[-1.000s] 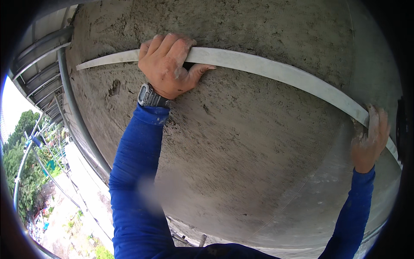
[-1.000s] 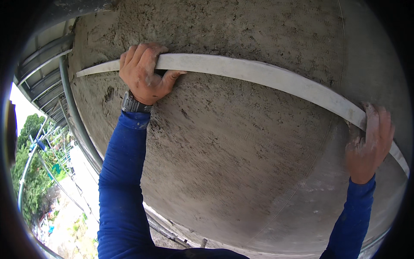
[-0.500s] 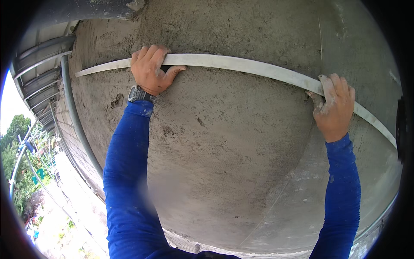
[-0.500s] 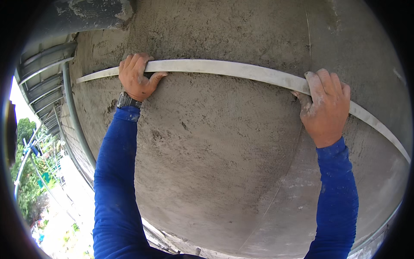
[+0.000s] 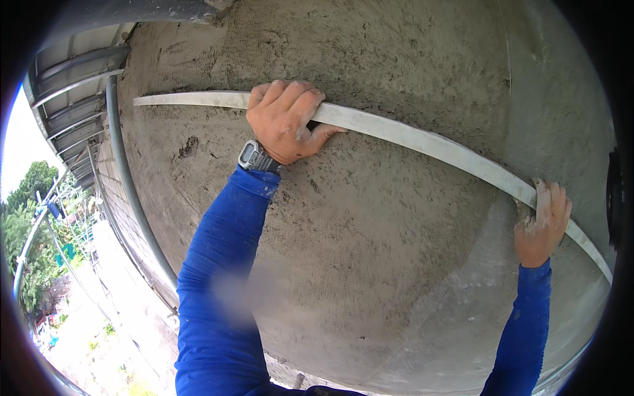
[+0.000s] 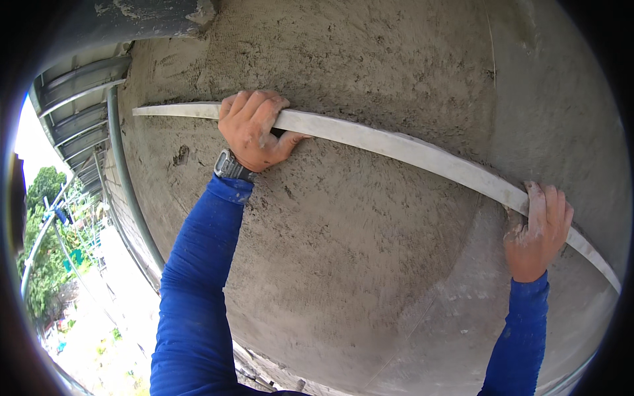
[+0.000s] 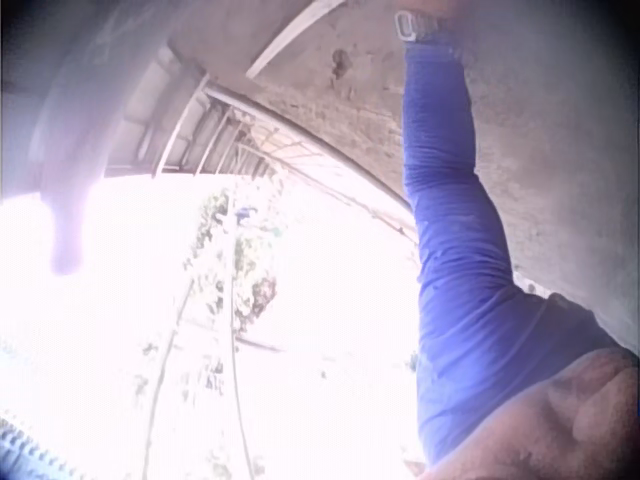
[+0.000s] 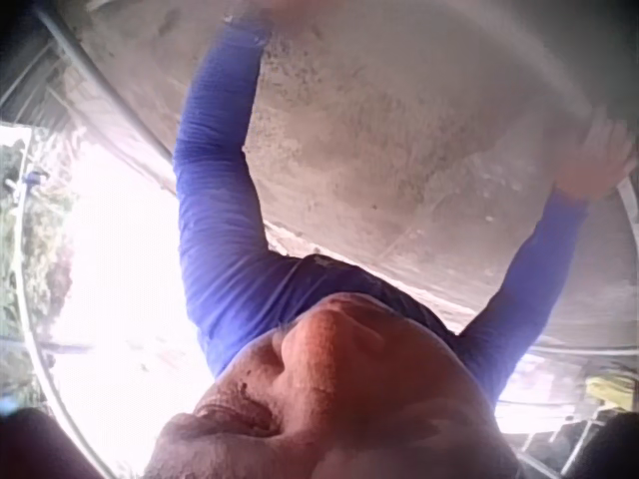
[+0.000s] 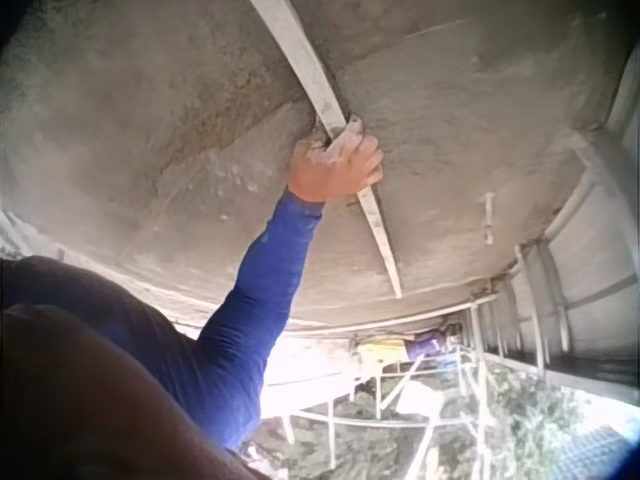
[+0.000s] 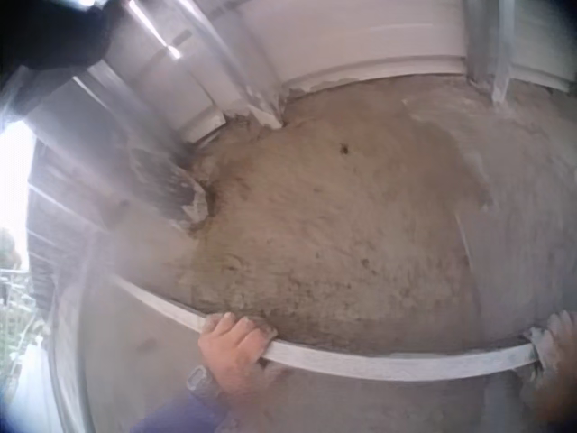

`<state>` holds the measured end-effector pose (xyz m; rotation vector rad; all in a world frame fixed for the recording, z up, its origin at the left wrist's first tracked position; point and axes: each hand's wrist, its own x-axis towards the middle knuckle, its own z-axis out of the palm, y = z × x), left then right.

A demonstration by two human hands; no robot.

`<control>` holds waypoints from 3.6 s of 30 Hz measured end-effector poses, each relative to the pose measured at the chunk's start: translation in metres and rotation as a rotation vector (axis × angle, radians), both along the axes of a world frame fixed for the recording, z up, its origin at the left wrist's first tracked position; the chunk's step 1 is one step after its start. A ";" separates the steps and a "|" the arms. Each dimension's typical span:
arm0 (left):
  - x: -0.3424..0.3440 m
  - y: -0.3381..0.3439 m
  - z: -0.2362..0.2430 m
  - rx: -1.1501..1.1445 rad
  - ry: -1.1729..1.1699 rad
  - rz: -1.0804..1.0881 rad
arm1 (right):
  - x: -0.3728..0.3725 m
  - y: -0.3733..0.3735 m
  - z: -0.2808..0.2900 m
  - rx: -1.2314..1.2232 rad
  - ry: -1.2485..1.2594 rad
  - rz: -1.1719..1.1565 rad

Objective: The person uses a long straightedge to level and smooth wet cement on a vertical wall. They repeatedly drag the tool across the surface to remove excess material and create a flat finish. The person also uses a trowel to fill gaps and refine the surface texture.

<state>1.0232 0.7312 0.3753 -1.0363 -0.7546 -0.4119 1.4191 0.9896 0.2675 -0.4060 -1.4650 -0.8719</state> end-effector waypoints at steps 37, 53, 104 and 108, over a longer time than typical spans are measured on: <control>0.039 0.000 0.010 -0.171 -0.151 0.004 | 0.011 0.007 -0.013 -0.069 0.072 0.037; -0.118 -0.089 0.167 0.001 0.063 0.135 | -0.143 -0.098 0.124 0.086 0.206 0.033; -0.054 -0.079 -0.014 -0.475 0.031 0.044 | -0.135 -0.119 -0.175 -0.406 0.210 0.113; -0.077 -0.082 0.031 -0.432 0.113 0.046 | -0.151 -0.137 -0.128 -0.389 0.230 0.134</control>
